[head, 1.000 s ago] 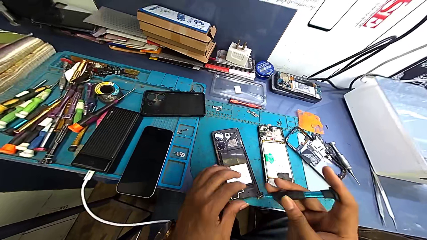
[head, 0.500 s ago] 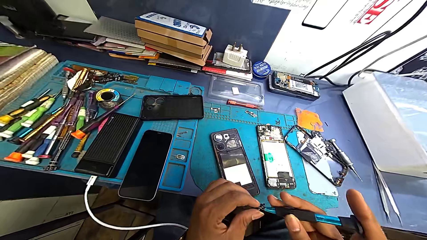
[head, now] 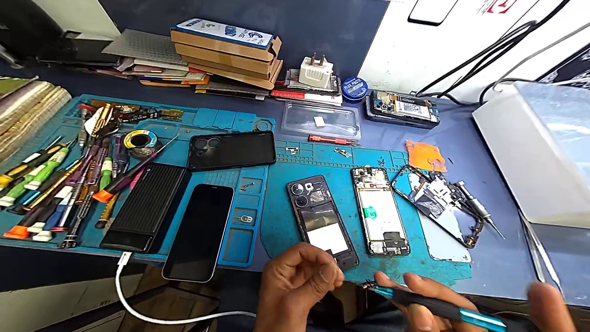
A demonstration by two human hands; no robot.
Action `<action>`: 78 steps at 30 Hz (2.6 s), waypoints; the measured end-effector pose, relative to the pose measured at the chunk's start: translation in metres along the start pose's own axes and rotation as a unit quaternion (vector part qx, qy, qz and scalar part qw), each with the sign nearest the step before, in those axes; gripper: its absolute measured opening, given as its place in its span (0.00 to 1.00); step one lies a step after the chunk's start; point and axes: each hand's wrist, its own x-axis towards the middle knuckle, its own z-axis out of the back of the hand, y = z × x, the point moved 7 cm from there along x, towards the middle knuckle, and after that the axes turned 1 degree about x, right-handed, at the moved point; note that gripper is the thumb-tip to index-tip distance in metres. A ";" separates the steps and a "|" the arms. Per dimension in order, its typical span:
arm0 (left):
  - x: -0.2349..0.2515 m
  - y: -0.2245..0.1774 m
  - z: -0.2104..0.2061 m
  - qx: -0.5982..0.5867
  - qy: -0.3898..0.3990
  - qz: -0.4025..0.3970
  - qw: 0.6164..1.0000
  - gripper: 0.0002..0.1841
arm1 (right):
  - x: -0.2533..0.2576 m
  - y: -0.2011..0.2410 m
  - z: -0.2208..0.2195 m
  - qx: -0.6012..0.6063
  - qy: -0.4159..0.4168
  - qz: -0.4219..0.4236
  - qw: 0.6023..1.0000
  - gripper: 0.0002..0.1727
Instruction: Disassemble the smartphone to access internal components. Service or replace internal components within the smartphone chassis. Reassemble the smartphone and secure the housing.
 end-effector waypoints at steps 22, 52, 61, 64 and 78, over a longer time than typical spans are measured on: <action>-0.012 0.026 -0.021 -0.213 0.003 0.189 0.958 0.07 | -0.007 0.013 -0.012 -0.090 0.089 0.086 0.988 0.32; -0.003 0.008 0.000 0.657 0.130 -0.184 0.719 0.17 | 0.023 -0.035 0.014 -0.264 0.135 0.076 0.952 0.39; -0.003 0.009 0.000 0.655 0.128 -0.184 0.721 0.17 | 0.041 -0.031 0.003 -0.363 0.222 0.120 0.897 0.35; -0.002 0.009 -0.001 0.654 0.127 -0.184 0.722 0.17 | 0.044 -0.029 -0.006 -0.349 0.280 0.077 0.891 0.34; -0.002 0.010 0.000 0.645 0.128 -0.177 0.732 0.17 | 0.046 -0.028 -0.007 -0.405 0.218 0.104 0.882 0.36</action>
